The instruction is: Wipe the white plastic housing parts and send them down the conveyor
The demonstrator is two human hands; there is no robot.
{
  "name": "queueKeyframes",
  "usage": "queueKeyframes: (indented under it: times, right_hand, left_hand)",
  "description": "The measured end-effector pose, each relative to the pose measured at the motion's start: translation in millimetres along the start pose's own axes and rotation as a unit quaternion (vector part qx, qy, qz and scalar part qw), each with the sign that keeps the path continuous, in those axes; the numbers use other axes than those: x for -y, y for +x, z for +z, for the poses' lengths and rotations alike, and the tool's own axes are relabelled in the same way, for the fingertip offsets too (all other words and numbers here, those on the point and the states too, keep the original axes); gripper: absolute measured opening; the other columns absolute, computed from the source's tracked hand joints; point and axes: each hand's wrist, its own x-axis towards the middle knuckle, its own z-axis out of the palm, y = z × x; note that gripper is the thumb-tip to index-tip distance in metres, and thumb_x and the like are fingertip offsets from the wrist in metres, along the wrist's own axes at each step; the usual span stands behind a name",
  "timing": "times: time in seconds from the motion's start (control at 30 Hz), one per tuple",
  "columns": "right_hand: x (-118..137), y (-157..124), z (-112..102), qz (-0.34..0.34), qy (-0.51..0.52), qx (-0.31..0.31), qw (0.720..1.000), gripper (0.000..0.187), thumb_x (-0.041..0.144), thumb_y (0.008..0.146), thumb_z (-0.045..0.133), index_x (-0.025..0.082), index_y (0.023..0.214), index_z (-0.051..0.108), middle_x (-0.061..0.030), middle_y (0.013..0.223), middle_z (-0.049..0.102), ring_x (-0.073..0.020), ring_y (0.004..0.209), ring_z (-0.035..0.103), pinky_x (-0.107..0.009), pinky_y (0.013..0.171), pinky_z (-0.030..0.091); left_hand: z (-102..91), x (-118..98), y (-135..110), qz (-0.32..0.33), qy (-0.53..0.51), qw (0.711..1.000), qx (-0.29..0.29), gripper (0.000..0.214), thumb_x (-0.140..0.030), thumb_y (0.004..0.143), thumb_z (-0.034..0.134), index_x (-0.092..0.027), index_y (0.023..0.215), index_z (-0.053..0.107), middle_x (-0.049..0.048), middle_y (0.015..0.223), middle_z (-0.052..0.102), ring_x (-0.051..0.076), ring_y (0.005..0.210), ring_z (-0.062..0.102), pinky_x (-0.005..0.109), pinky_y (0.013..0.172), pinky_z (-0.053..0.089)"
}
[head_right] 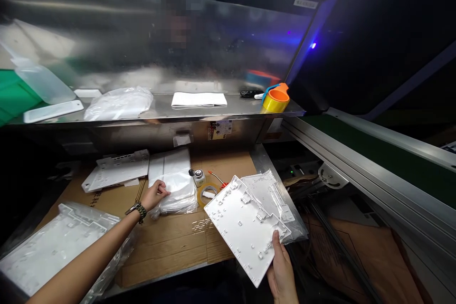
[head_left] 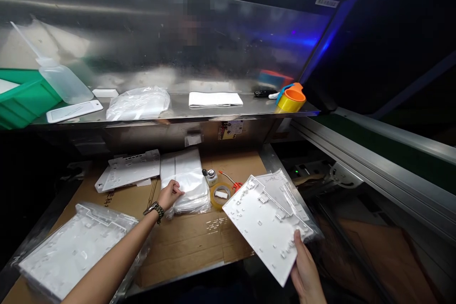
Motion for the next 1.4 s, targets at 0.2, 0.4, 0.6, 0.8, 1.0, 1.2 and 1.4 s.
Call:
queueKeyframes:
  times: [0.2,0.4,0.6,0.8,1.0,1.2,1.4]
  right_hand:
    - [0.9,1.0,2.6,-0.003,0.001,0.003,1.000,0.083,0.062,0.080,0.077,0.013,0.143,0.056,-0.0142,0.134,0.070,-0.0348,0.129,0.063,-0.050,0.112,0.051]
    - [0.5,2.8,11.6,0.000,-0.006,0.010,1.000,0.085,0.061,0.080,0.077,0.013,0.146,0.053,-0.0137,0.136,0.069,-0.0338,0.131,0.061,-0.049,0.112,0.051]
    - [-1.3,5.4,14.2,0.003,-0.024,0.015,1.000,0.082,0.062,0.079,0.077,0.012,0.142,0.057,-0.0140,0.135,0.069,-0.0343,0.131,0.062,-0.048,0.111,0.052]
    - [0.2,3.4,14.1,0.013,-0.021,0.013,1.000,0.083,0.063,0.078,0.078,0.010,0.138,0.058,-0.0158,0.124,0.075,-0.0354,0.129,0.063,-0.050,0.110,0.053]
    - [1.3,3.5,12.6,0.018,-0.025,0.014,0.999,0.082,0.064,0.079,0.077,0.011,0.139,0.058,-0.0155,0.127,0.073,-0.0355,0.127,0.064,-0.050,0.109,0.053]
    - [-0.2,6.6,12.4,0.014,-0.025,0.015,0.999,0.083,0.065,0.080,0.075,0.011,0.142,0.057,-0.0159,0.128,0.073,-0.0351,0.130,0.063,-0.051,0.110,0.052]
    - [-1.7,8.2,16.8,0.020,-0.021,0.011,1.000,0.082,0.063,0.079,0.077,0.012,0.141,0.058,-0.0152,0.132,0.071,-0.0352,0.129,0.063,-0.051,0.110,0.052]
  left_hand:
    - [5.4,3.0,-7.1,0.038,0.022,0.999,-0.018,0.029,-0.038,0.097,0.064,-0.016,0.117,0.063,0.0074,0.110,0.067,0.022,0.092,0.067,0.043,0.082,0.059]
    - [19.7,-3.9,-29.8,0.069,0.057,0.996,-0.001,0.038,-0.040,0.094,0.067,-0.018,0.125,0.061,0.0104,0.125,0.064,0.028,0.110,0.063,0.051,0.093,0.055]
    - [17.8,-6.4,-29.6,0.012,0.047,0.999,-0.020,0.031,-0.040,0.098,0.062,-0.017,0.119,0.063,0.0067,0.107,0.068,0.021,0.090,0.067,0.043,0.082,0.058]
    - [5.4,-2.6,-18.3,-0.039,-0.029,0.998,-0.035,0.030,-0.039,0.097,0.064,-0.016,0.117,0.064,0.0073,0.109,0.069,0.022,0.091,0.068,0.042,0.082,0.059]
    - [2.2,1.2,-11.8,-0.069,-0.109,0.991,-0.024,0.031,-0.038,0.096,0.067,-0.016,0.117,0.064,0.0076,0.110,0.069,0.021,0.090,0.069,0.041,0.079,0.060]
    - [6.7,11.1,-7.9,-0.055,-0.145,0.988,-0.010,0.025,-0.036,0.095,0.068,-0.015,0.109,0.066,0.0050,0.101,0.069,0.019,0.084,0.068,0.039,0.076,0.060]
    - [15.6,18.7,-3.1,-0.031,-0.155,0.987,-0.031,0.026,-0.038,0.096,0.066,-0.016,0.110,0.065,0.0062,0.105,0.069,0.021,0.089,0.068,0.041,0.080,0.059]
